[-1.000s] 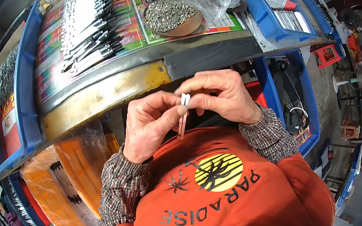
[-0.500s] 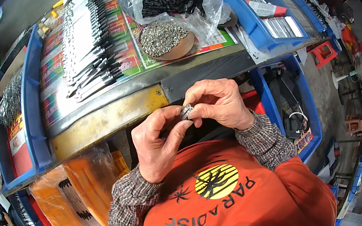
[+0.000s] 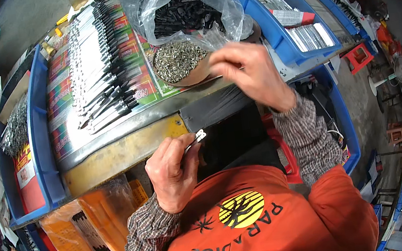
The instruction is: The person picks up small metal and plastic components from the workstation, assembles them together by hand, and arranges the assembled pieces on the table.
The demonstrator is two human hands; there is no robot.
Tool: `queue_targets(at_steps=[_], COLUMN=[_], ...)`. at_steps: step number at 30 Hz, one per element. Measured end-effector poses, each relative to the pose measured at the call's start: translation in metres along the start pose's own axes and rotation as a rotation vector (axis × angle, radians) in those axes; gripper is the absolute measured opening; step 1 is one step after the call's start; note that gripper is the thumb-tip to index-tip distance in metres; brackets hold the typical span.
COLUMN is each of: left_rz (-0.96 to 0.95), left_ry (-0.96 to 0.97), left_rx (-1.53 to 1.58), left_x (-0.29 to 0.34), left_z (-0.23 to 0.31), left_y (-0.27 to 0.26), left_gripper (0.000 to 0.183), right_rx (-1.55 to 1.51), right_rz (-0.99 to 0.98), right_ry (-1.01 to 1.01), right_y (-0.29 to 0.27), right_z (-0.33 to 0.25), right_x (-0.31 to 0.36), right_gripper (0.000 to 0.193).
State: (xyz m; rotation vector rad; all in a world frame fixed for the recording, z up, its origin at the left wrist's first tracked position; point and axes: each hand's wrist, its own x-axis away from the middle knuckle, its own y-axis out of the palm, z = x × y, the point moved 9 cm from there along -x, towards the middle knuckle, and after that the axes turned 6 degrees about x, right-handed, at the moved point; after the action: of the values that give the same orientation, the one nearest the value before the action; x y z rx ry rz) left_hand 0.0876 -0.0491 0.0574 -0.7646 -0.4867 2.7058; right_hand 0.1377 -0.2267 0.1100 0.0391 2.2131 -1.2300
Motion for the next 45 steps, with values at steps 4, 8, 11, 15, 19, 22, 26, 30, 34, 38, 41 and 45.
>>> queue_targets(at_steps=[4,8,11,15,19,22,26,30,34,38,41,45], left_rz=[0.018,0.031,0.017,0.02,0.025,0.016,0.012,0.011,0.016,0.009,-0.026,-0.044], left_ry=[0.024,0.004,-0.029,-0.025,-0.005,-0.008,-0.007,-0.018,-0.043,-0.062,-0.051,-0.081], left_rx=[-0.028,-0.045,-0.021,-0.012,-0.009,-0.015,-0.029,-0.04,-0.018,-0.02,-0.008,0.03], left_x=[-0.002,-0.001,-0.002,-0.002,-0.002,-0.002,-0.002,0.001,0.003,0.004,0.002,0.002], left_z=[0.0,-0.005,-0.008,-0.01,-0.01,-0.01,-0.008,-0.005,-0.006,-0.001,0.004,0.006], left_y=[-0.005,-0.011,-0.012,-0.013,-0.013,-0.013,-0.012,-0.014,-0.014,-0.013,-0.01,-0.006], left_gripper=[0.018,0.017,0.016,0.016,0.017,0.018,0.018,0.018,0.017,0.017,0.016,0.015], right_rx=[0.529,0.667,0.755,0.836,0.873,0.887,0.798,0.564,-0.062,-0.593,-0.768,-1.021], right_rz=[0.062,0.035,-0.007,-0.053,-0.081,-0.07,0.044,0.133,0.058,0.026,-0.032,-0.114], right_ry=[-0.137,-0.224,-0.279,-0.329,-0.299,-0.3,-0.321,-0.255,0.103,0.381,0.446,0.499], right_y=[0.002,0.027,0.039,0.054,0.058,0.058,0.047,0.022,0.01,0.014,0.026,0.045], right_z=[0.026,0.049,0.063,0.075,0.079,0.085,0.078,0.055,0.049,0.029,0.013,-0.006], right_x=[-0.031,-0.056,-0.064,-0.069,-0.072,-0.071,-0.064,-0.05,-0.02,0.02,0.045,0.068], right_gripper=[0.01,0.005,0.007,0.005,0.006,0.006,0.005,0.011,0.017,0.014,0.017,0.014])
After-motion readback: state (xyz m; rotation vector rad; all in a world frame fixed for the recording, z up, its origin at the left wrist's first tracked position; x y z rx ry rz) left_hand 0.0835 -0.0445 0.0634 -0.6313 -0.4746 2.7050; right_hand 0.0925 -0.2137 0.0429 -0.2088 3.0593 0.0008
